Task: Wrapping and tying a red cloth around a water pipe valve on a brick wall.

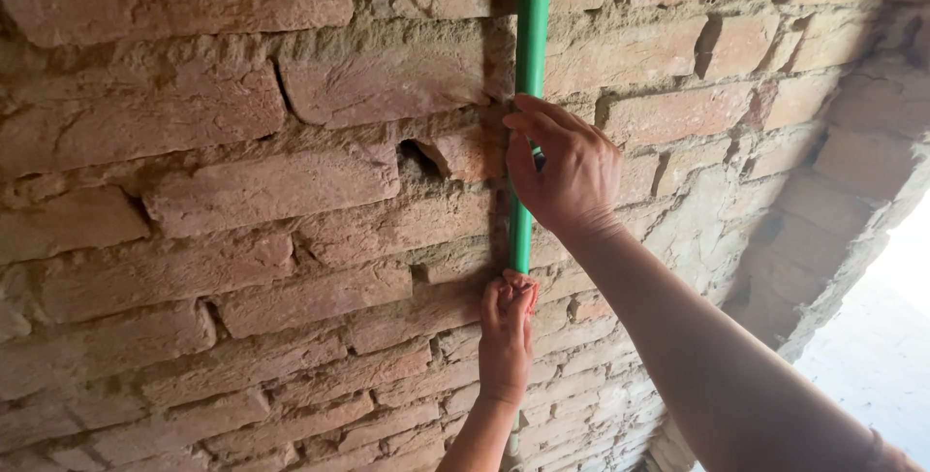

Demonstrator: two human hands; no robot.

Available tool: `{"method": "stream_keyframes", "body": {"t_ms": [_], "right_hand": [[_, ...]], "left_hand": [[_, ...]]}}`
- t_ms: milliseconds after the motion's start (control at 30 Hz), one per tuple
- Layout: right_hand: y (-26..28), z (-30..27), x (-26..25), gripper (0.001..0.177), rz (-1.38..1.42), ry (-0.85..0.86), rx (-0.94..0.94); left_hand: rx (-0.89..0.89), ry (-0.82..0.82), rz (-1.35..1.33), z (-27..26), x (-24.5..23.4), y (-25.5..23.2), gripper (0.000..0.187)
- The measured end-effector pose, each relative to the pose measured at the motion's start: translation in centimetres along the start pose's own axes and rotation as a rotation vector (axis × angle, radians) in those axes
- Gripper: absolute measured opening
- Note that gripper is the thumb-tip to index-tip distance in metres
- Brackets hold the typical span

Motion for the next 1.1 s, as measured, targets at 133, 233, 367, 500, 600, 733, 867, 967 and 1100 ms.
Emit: {"method": "stream_keyframes", "body": {"t_ms": [133, 233, 367, 500, 600, 733, 867, 967, 1100], "right_hand": [[0.0, 0.0, -0.1, 0.017, 0.004, -0.008, -0.023], [0.1, -0.1, -0.2, 0.017, 0.013, -0.022, -0.042], [0.2, -0.1, -0.3, 0.016, 0.011, -0.026, -0.037], [0.1, -0.1, -0.2, 0.016, 0.020, -0.025, -0.032], [0.1, 0.0, -0.3, 0.016, 0.012, -0.013, -0.028], [0.1, -0.1, -0.2, 0.017, 0.012, -0.021, -0.039], [-0.6, 0.1, 0.5, 0.018, 0.001, 0.037, 0.026], [-0.8, 0.1, 0.8, 0.019, -0.005, 0.060, 0.056], [-0.2, 0.0, 0.1, 0.018, -0.025, -0.003, -0.003]], "left_hand": [[-0.041, 0.041, 0.002, -1.1, 0.3, 0.8, 0.052], [-0.084, 0.089, 0.002, -1.9, 0.8, 1.7, 0.055], [-0.049, 0.096, 0.015, -2.4, 0.9, 1.9, 0.055], [-0.030, 0.112, 0.012, -3.6, 1.3, 2.5, 0.050], [-0.022, 0.147, 0.032, -4.0, 1.2, 2.5, 0.050], [-0.017, 0.191, 0.056, -4.7, 1.0, 2.7, 0.054], [-0.010, 0.303, 0.110, -5.7, 1.1, 2.6, 0.062], [-0.037, 0.386, 0.142, -5.9, 1.0, 2.6, 0.065], [-0.067, 0.397, -0.011, -5.1, 1.3, 2.6, 0.055]]}}
Point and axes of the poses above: each hand's wrist, its own z-axis towards the middle knuckle, its own x-axis out of the palm, y = z × x, the point moved 8 cm from there along z, towards the middle knuckle, and after that the axes turned 7 degrees about -z, right-handed, at the moved point
